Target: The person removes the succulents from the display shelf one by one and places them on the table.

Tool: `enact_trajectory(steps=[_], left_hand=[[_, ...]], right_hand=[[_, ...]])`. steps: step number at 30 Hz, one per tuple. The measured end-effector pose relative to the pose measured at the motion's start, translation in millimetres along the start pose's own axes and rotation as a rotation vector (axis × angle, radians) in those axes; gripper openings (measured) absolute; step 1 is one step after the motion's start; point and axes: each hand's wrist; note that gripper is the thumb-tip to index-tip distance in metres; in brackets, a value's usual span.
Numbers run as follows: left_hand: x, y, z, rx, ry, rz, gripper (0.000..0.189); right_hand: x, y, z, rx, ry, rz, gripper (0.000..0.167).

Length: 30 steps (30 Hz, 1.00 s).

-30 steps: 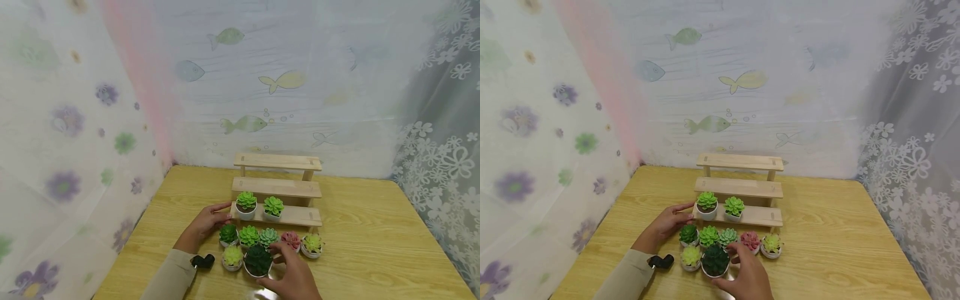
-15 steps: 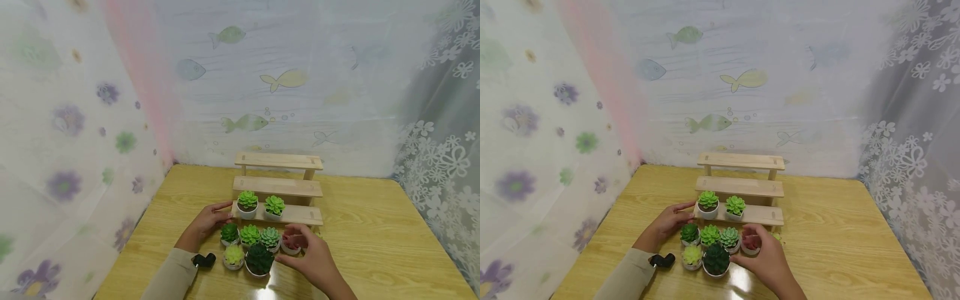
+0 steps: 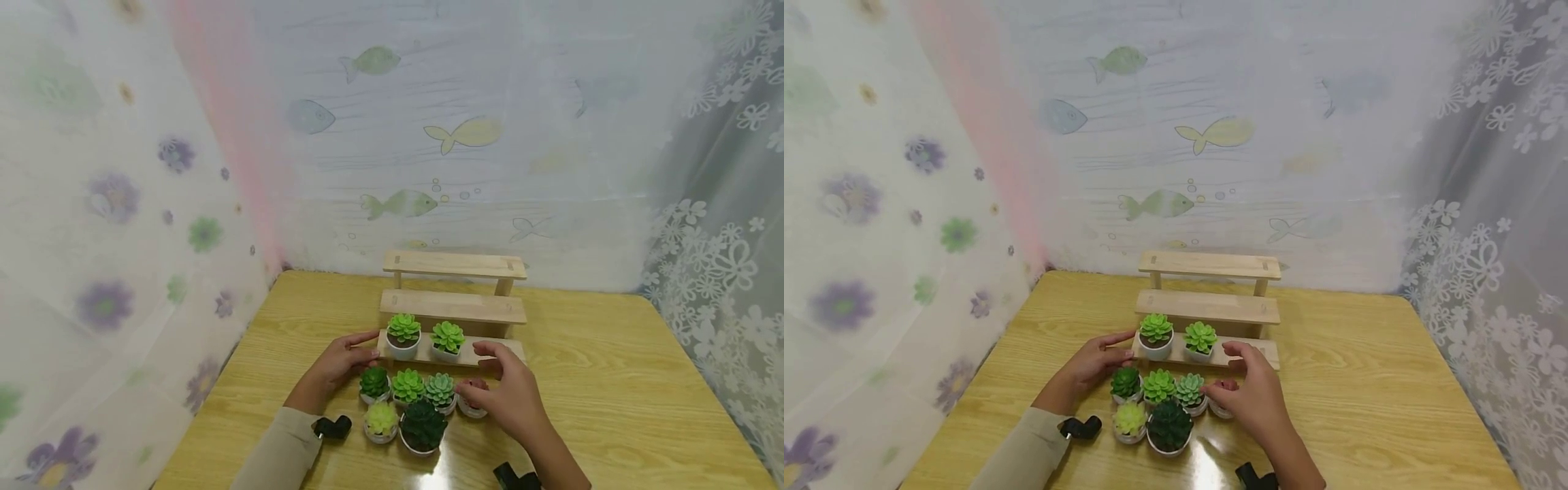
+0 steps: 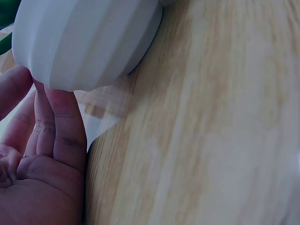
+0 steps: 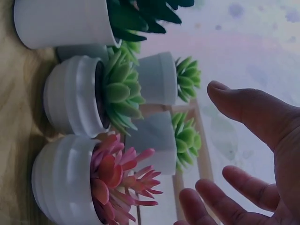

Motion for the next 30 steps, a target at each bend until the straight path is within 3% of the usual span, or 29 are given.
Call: enact_trajectory(steps=[11,20,30], left_hand=[[0.0,1.7,1.9,0.014,0.011,0.009,0.058],[-0.8,0.6,0.0,0.018,0.011,0.016,0.06],[-1.4,2.1,3.3,0.004,-0.008,0.01,0.056]], right_hand=[[8,-8,24.7,0.014,-0.002,-0.116,0.082],[17,-8,38.8,0.078,0.034,-0.099,0.086],[28,-11,53.3,0.086,0.054,-0.106,0.085]])
Point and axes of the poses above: each hand's wrist, its own z-axis towards the middle knuckle, its own x-axis out of the palm, y = z × x, and after that the axes turned 9 degrees about -z, right-handed
